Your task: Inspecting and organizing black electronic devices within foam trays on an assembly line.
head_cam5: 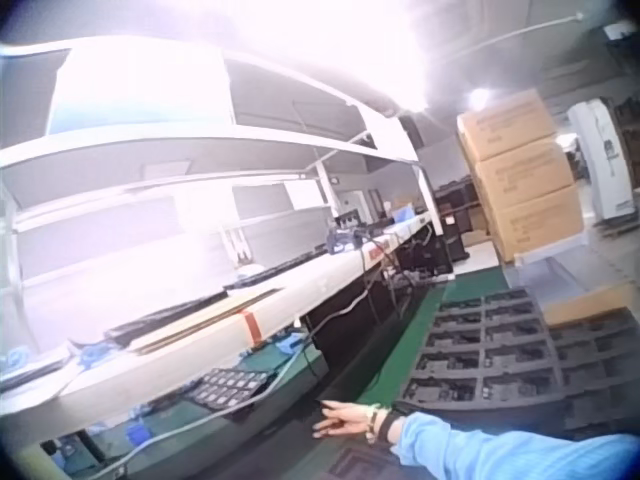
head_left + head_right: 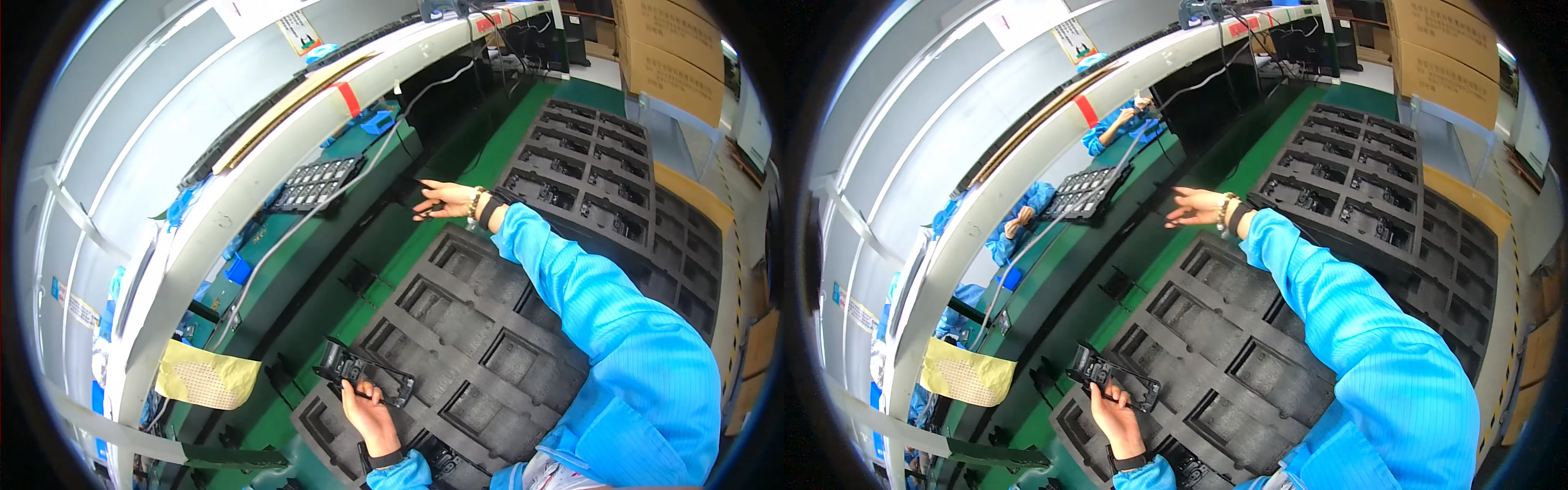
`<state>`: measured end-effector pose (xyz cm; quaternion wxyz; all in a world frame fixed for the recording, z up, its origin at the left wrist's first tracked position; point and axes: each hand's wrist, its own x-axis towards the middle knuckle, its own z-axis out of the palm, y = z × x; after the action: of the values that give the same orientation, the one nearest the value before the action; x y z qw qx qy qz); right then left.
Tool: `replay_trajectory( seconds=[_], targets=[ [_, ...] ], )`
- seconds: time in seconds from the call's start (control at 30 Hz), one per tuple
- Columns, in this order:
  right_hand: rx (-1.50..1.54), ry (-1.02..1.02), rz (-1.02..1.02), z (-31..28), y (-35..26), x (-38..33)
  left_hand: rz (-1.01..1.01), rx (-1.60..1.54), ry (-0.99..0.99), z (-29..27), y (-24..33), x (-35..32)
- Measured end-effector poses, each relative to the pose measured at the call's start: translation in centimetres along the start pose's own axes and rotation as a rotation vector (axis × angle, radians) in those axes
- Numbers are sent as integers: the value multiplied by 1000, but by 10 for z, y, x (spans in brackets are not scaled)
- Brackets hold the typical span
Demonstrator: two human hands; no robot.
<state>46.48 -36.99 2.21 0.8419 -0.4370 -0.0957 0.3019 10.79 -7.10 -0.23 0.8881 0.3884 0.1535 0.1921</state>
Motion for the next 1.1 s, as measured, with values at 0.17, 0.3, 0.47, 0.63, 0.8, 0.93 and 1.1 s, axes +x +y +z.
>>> replay_trajectory(
  seconds=[0.17, 0.3, 0.47, 0.63, 0.8, 0.93, 1.1],
  targets=[
    [-160, 254, -101, -69, -1, 14, -38, 10, -13, 2, -7, 2],
    [-432, 432, -236, -72, 9, 27, -21, 18, 11, 1, -5, -3],
    [-297, 771, -180, -123, 23, 35, -60, 21, 6, 5, -8, -1],
    [-267, 901, -333, -123, 24, 48, -96, -1, 7, -9, -5, 4],
    [-328, 945, -369, -133, 33, 58, -104, 10, 39, -4, -3, 2],
    [-643, 1177, -435, -138, 32, 50, -105, 1, 52, -6, -5, 4],
    [-655, 1178, -387, -133, 40, 53, -91, 3, 32, -1, -4, -2]
  ],
)
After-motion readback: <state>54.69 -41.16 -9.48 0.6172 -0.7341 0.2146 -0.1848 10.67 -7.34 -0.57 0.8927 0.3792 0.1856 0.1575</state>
